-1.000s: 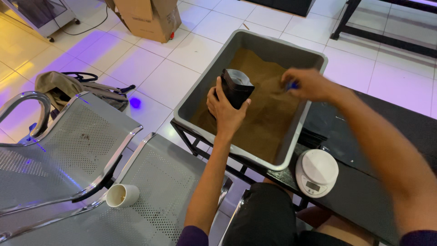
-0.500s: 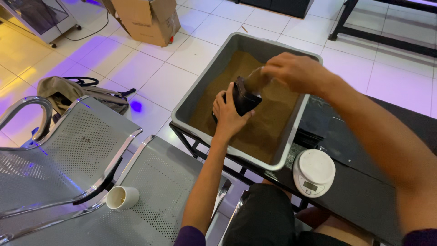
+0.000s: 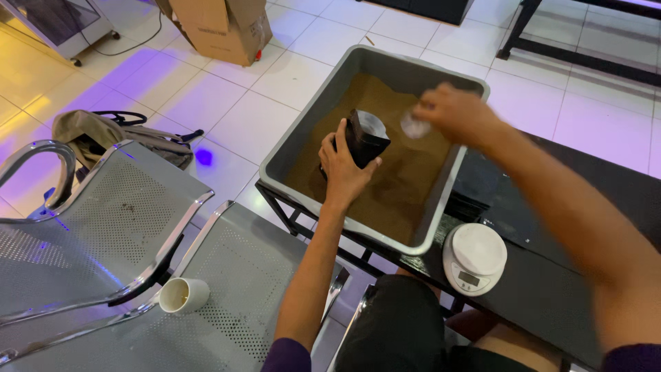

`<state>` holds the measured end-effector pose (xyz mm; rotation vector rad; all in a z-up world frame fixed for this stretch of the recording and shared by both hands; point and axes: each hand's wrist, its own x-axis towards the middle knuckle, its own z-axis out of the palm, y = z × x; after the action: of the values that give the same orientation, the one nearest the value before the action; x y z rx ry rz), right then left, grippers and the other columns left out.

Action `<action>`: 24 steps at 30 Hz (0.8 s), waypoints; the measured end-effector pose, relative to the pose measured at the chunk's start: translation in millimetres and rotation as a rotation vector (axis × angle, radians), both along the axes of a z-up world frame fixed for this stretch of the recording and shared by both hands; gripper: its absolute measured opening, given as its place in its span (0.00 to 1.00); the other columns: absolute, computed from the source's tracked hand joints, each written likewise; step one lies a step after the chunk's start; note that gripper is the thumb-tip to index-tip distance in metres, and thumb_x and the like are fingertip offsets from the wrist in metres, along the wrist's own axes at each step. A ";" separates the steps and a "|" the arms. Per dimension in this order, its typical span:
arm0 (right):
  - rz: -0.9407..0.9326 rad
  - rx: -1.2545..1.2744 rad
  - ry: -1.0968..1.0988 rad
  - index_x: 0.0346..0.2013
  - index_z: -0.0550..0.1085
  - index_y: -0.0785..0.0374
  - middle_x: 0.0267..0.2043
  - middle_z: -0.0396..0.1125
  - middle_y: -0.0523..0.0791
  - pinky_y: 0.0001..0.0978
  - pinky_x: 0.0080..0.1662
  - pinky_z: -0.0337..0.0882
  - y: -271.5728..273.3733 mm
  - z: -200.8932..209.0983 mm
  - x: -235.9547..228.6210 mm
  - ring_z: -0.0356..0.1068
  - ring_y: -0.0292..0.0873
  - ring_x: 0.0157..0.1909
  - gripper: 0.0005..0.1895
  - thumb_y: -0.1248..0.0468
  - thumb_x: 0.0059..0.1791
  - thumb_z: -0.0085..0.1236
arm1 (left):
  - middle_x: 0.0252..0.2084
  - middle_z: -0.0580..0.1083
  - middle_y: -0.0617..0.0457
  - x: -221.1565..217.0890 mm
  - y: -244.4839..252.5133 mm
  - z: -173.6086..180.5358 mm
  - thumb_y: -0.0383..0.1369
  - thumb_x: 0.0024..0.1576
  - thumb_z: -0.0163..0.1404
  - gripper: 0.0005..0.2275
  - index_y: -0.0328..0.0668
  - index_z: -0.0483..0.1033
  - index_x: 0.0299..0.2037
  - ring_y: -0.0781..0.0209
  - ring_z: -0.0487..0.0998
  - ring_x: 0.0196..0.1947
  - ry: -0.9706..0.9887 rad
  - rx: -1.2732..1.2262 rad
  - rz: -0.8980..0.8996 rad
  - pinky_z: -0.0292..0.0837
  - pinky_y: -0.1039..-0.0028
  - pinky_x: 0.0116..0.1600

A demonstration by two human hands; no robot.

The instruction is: The person scoops a brown granular substance from a large bin into black pouches using a cut plastic bottle. They place each pouch on a digital scale to measure the contents, then fold and seal the top before placing it in a bin. The process is repeated for multiple pouches.

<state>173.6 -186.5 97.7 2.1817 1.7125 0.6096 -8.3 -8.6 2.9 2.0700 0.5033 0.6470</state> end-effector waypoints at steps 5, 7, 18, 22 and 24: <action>-0.019 -0.301 0.211 0.36 0.79 0.49 0.40 0.74 0.44 0.44 0.38 0.81 5.5 -171.0 6.4 0.78 0.47 0.38 0.06 0.63 0.51 0.55 | 0.65 0.54 0.37 2.2 0.6 -4.5 0.40 0.45 0.66 0.48 0.52 0.47 0.76 0.27 0.51 0.69 -0.007 0.007 0.016 0.42 0.36 0.71; 0.042 -0.350 0.366 0.33 0.78 0.51 0.35 0.75 0.46 0.46 0.35 0.80 26.4 -193.9 -13.5 0.78 0.50 0.35 0.05 0.59 0.51 0.54 | 0.66 0.54 0.38 2.3 1.2 -5.2 0.41 0.45 0.67 0.49 0.54 0.47 0.76 0.28 0.51 0.70 0.005 0.017 0.031 0.42 0.36 0.72; -0.122 -0.343 0.811 0.42 0.79 0.66 0.43 0.76 0.58 0.58 0.52 0.75 32.0 -44.3 -64.5 0.75 0.64 0.51 0.16 0.63 0.42 0.63 | 0.66 0.54 0.39 5.0 5.9 -8.4 0.41 0.46 0.67 0.49 0.55 0.46 0.76 0.28 0.51 0.70 -0.005 0.005 0.048 0.43 0.33 0.71; -0.159 -0.155 0.863 0.45 0.78 0.58 0.48 0.76 0.54 0.58 0.56 0.73 -3.3 -20.6 -29.6 0.74 0.62 0.55 0.18 0.61 0.41 0.65 | 0.65 0.54 0.38 2.4 3.6 -6.0 0.40 0.46 0.67 0.48 0.54 0.46 0.76 0.26 0.51 0.69 -0.040 0.007 0.038 0.44 0.33 0.71; -0.310 -0.004 0.835 0.49 0.77 0.58 0.52 0.75 0.51 0.50 0.58 0.74 -11.6 -3.3 -18.0 0.74 0.57 0.57 0.17 0.68 0.46 0.64 | 0.64 0.54 0.38 2.2 3.9 -6.0 0.40 0.46 0.67 0.48 0.54 0.47 0.75 0.27 0.52 0.69 -0.048 0.014 0.039 0.44 0.33 0.71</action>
<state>155.6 -198.1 94.4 2.8335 1.5981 -0.4583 -6.1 -4.7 -3.1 2.0572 0.5134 0.7231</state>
